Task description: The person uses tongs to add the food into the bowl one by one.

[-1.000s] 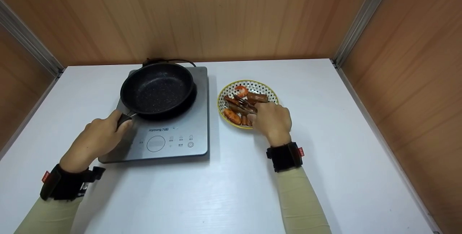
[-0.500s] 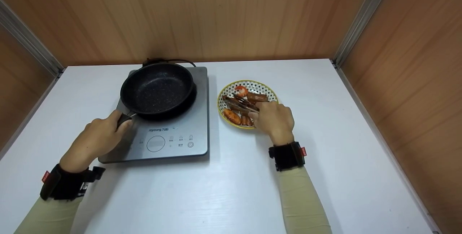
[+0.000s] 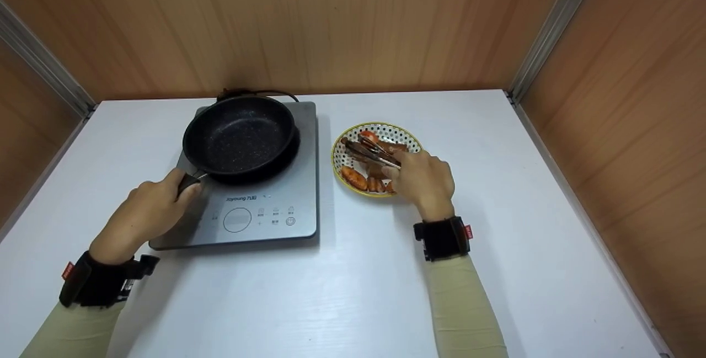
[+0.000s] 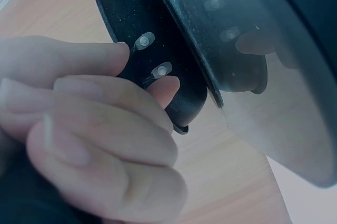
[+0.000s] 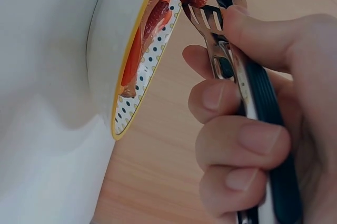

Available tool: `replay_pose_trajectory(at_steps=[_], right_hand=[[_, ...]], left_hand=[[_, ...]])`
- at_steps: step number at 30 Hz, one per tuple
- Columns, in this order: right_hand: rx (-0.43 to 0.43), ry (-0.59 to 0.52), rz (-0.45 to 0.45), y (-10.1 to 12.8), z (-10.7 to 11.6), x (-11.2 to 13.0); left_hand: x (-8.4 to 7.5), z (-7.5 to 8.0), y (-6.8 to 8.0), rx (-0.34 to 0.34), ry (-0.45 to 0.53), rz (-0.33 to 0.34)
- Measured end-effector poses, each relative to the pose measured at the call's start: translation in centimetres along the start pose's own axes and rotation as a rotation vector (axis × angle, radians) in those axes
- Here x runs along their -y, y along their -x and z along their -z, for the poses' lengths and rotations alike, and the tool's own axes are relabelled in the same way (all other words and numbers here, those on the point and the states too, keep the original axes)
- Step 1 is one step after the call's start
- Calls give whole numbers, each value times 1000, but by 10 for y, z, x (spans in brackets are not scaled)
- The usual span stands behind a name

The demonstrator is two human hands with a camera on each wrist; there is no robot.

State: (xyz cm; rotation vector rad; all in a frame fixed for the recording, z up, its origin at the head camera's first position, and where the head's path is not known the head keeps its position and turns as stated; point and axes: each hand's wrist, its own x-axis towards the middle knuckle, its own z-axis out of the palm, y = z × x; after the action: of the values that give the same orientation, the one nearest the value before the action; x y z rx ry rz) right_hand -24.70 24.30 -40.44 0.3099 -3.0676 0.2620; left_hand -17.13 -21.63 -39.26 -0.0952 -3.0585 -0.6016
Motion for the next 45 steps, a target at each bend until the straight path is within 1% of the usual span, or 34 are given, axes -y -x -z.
replay_pose_trajectory(at_steps=[7, 12, 15, 19, 24, 28, 33, 38, 42, 45], right_hand=[[-27, -30, 3, -1, 6, 0], [-45, -71, 31, 0, 8, 2], [-55, -88, 32, 0, 12, 2], [-81, -102, 20, 2, 17, 6], [-96, -134, 21, 1, 19, 16], [-113, -131, 66, -7, 24, 32], [-118, -116, 147, -26, 33, 63], [-114, -48, 220, -49, 34, 97], [-95, 0, 247, -69, 30, 123], [-77, 36, 244, -83, 26, 138]], left_hand=[[1, 1, 0, 10, 6, 12], [-1, 2, 0, 29, 3, 27], [-2, 1, 0, 19, 8, 19], [-4, 0, -1, 7, 22, 11], [-5, -2, -1, 26, 42, 13], [-6, -2, 0, 38, 53, 16], [-9, -1, 0, 30, 52, 6], [-10, -2, 0, 27, 40, 7], [-11, -2, 1, 29, 32, 20], [-12, -2, 0, 27, 40, 21]])
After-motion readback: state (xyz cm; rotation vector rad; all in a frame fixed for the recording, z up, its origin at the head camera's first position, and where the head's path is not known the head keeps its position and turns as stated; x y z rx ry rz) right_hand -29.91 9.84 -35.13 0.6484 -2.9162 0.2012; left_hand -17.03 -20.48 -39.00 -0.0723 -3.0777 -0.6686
